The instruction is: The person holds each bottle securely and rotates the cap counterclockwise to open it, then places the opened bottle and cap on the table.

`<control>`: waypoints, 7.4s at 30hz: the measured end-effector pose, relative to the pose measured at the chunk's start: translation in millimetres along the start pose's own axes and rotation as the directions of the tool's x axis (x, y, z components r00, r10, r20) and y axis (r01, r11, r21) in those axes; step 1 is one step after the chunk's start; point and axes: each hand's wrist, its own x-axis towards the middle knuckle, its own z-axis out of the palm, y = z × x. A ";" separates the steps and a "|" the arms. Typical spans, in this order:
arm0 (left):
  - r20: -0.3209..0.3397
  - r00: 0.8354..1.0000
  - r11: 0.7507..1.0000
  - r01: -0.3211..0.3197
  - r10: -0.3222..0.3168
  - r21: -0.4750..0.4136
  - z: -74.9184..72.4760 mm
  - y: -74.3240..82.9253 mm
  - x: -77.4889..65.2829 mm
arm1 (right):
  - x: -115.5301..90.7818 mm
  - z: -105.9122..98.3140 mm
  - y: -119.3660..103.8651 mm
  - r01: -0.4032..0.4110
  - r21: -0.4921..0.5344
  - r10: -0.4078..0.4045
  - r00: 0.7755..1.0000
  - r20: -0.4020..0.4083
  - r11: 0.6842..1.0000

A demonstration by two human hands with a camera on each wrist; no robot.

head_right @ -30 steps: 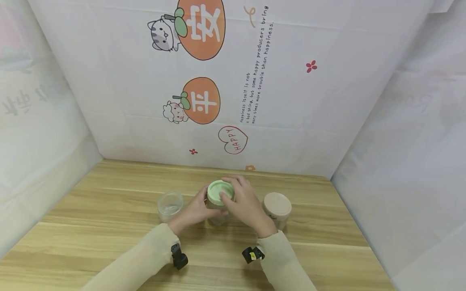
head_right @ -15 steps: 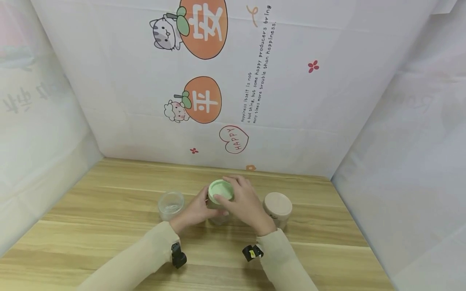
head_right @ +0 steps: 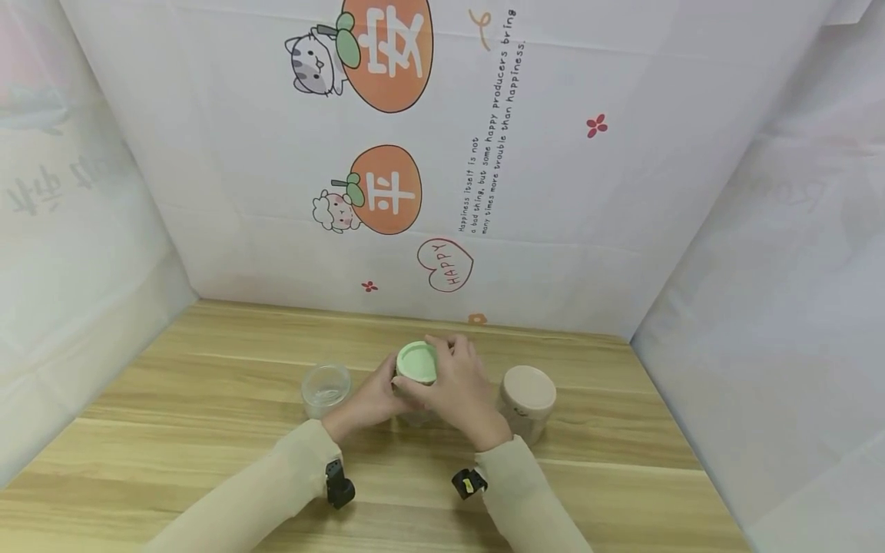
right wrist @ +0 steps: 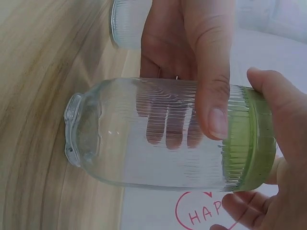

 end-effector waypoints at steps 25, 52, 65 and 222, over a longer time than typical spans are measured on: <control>0.037 0.999 0.999 0.021 -0.022 0.035 -5.5 19.5 -7.7 | 0.5 2.9 14.6 0.111 0.223 -0.117 0.993 0.012 0.968; 0.039 0.999 0.999 -0.018 0.016 0.051 -6.3 21.5 -10.1 | 3.1 -2.5 17.7 0.166 0.385 -0.240 0.959 0.151 0.908; 0.049 0.998 1.000 -0.026 0.025 0.018 -6.2 18.9 -8.0 | 0.5 -3.8 14.6 0.219 0.134 -0.218 0.976 -0.022 0.967; 0.007 1.000 0.999 0.015 -0.016 0.046 0.6 3.3 -1.3 | 4.9 -12.7 28.6 0.094 0.363 -0.179 0.961 0.209 0.927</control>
